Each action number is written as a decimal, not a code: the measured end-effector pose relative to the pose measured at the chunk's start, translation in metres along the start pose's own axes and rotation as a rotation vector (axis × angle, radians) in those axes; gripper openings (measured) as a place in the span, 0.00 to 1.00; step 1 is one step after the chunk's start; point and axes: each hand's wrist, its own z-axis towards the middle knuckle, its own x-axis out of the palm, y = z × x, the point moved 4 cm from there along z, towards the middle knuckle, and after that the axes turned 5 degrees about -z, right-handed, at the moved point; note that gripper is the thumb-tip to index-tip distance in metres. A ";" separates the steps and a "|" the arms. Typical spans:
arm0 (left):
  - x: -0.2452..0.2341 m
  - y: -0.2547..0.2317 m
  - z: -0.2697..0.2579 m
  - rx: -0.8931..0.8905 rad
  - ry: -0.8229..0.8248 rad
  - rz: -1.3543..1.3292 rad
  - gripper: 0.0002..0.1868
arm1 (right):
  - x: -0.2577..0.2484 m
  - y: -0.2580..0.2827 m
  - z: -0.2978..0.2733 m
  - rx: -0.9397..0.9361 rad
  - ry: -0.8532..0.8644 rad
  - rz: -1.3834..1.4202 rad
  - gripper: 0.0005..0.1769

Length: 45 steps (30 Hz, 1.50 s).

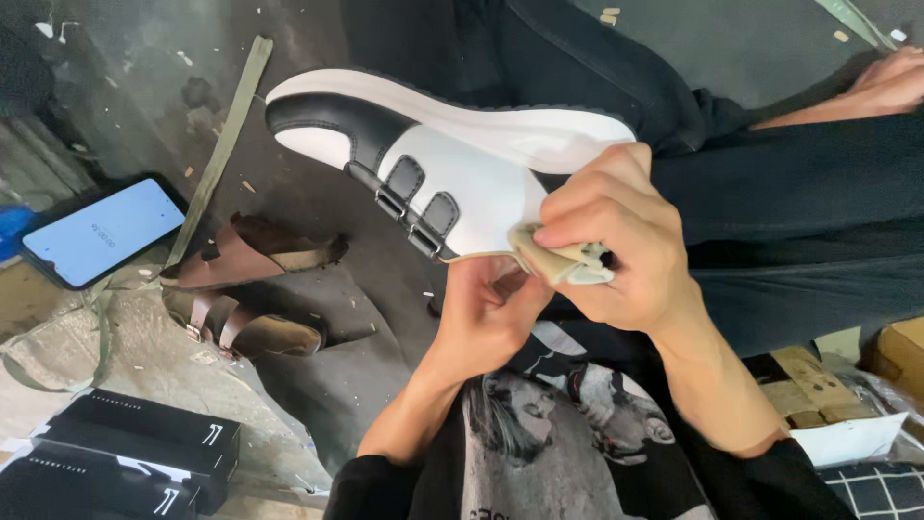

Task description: The person wipes a shoe with a cloth, places it and another shoe into a box, closes the box, and writes text on the side of the box with a marker.

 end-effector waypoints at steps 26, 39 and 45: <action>-0.027 -0.007 -0.001 -0.040 -0.054 0.411 0.25 | 0.015 -0.014 -0.007 0.023 -0.005 0.170 0.11; -0.028 -0.125 -0.012 -0.061 0.456 0.693 0.15 | -0.035 0.046 -0.025 0.527 -0.212 0.514 0.15; -0.009 -0.092 0.058 0.063 0.789 0.603 0.16 | -0.033 0.035 -0.029 0.601 -0.434 0.394 0.17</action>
